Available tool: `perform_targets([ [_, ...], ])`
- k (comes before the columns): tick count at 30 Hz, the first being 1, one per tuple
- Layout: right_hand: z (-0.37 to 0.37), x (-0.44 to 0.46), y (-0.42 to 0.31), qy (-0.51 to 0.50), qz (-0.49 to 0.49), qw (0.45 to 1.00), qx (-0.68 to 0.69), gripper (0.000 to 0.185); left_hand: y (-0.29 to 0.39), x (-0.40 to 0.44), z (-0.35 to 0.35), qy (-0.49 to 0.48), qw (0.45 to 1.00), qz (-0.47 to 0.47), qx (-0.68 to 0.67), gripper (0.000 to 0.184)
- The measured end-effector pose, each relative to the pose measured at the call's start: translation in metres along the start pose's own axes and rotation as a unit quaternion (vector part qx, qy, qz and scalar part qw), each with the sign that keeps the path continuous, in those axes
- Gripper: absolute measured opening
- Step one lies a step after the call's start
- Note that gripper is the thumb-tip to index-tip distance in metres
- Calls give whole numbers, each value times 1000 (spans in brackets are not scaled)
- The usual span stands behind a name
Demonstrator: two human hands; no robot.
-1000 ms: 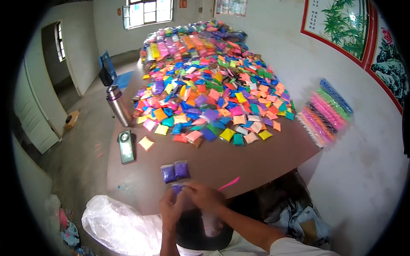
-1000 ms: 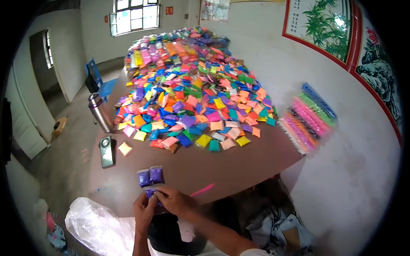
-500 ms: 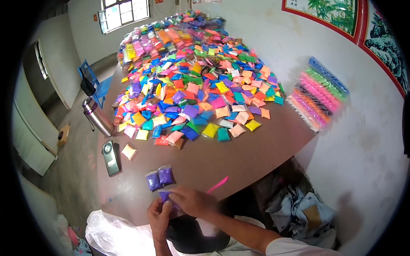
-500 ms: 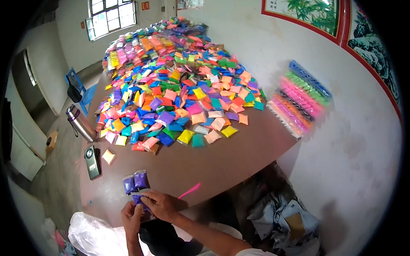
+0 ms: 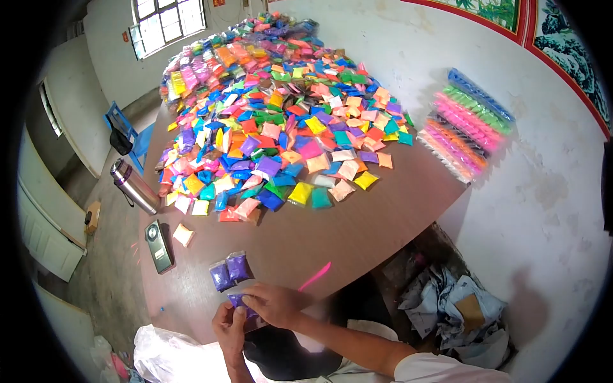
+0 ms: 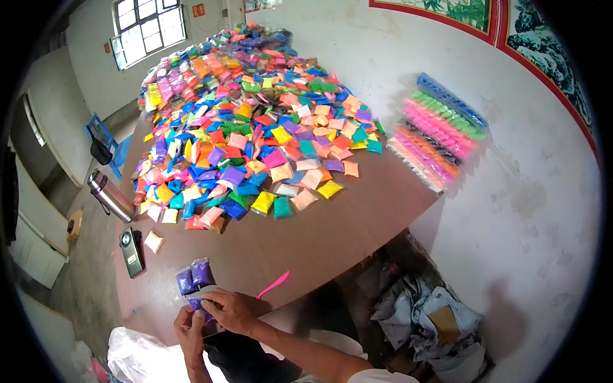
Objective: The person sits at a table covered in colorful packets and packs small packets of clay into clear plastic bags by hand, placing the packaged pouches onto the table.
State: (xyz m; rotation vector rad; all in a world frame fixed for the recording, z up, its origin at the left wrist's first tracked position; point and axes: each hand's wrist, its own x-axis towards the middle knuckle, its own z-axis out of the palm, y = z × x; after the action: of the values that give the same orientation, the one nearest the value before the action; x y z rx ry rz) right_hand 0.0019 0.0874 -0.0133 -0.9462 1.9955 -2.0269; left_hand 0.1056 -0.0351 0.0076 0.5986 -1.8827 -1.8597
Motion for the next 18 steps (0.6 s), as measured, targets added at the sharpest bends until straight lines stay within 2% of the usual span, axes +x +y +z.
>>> perform_targets([
  [3,-1,-1,11,-43,-2,999,-19,22,-10,4,-7,-2,1000,7,6,11],
  [7,2,-1,6,-39,-33,998,-23,22,-19,4,-12,-4,999,29,-24,10],
  [9,-1,-2,-5,-57,9,998,-26,23,-22,4,-16,-11,999,31,-40,10],
  [16,2,-3,9,-42,39,998,2,21,-10,3,-4,23,999,6,-34,10],
  [18,4,-2,13,-41,-50,998,-16,19,-12,3,-5,35,999,6,-36,9],
])
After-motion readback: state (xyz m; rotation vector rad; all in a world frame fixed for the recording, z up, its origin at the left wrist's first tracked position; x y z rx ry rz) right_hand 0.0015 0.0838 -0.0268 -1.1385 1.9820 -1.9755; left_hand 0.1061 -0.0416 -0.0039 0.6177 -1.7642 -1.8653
